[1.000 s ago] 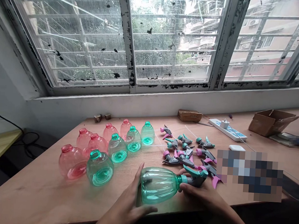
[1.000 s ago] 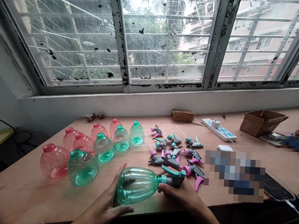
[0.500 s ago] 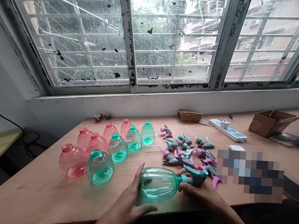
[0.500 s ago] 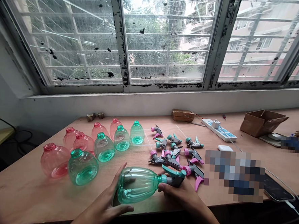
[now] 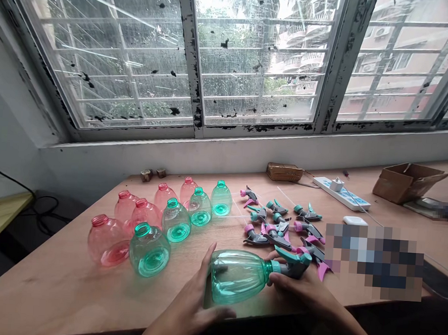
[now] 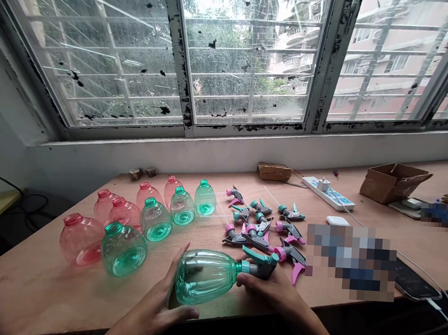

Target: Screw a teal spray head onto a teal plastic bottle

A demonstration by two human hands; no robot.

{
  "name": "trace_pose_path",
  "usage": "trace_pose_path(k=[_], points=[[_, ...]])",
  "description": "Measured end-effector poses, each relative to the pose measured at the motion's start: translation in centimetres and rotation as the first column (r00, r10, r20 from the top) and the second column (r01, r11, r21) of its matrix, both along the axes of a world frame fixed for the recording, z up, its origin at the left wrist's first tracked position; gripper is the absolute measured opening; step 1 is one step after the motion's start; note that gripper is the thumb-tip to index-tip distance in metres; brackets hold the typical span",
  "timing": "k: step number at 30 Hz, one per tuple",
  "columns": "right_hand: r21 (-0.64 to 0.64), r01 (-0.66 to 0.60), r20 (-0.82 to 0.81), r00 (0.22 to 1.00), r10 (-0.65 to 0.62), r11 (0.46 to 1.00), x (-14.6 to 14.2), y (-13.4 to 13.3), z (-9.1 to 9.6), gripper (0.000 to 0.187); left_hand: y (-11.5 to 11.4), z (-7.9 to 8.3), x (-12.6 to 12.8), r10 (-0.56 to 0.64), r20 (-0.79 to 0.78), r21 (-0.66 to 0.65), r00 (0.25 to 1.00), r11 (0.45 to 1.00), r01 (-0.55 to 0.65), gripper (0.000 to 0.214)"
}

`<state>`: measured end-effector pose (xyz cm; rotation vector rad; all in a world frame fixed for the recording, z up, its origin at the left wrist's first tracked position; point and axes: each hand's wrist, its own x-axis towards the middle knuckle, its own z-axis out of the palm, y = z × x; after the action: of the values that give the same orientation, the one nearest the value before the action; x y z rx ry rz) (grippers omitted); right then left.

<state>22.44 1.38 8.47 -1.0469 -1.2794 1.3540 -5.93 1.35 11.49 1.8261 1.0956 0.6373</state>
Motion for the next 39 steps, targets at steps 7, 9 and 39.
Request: trace_pose_path(k=[7, 9, 39], points=[[-0.008, 0.003, -0.007, 1.000, -0.003, 1.000, 0.01, 0.06, -0.17, 0.049, 0.29, -0.15, -0.02, -0.007, -0.036, -0.006, 0.999, 1.000, 0.007, 0.113], [0.000, 0.003, 0.002, 1.000, -0.003, 1.000, 0.01, 0.08, -0.10, 0.048, 0.24, -0.04, 0.00, -0.005, -0.037, -0.008, 0.999, 1.000, 0.005, 0.112], [-0.048, 0.010, -0.040, 0.999, -0.012, 0.999, -0.14, -0.03, 0.15, 0.048, -0.05, 0.16, -0.09, -0.011, -0.045, 0.059, 0.999, 0.998, 0.014, 0.104]])
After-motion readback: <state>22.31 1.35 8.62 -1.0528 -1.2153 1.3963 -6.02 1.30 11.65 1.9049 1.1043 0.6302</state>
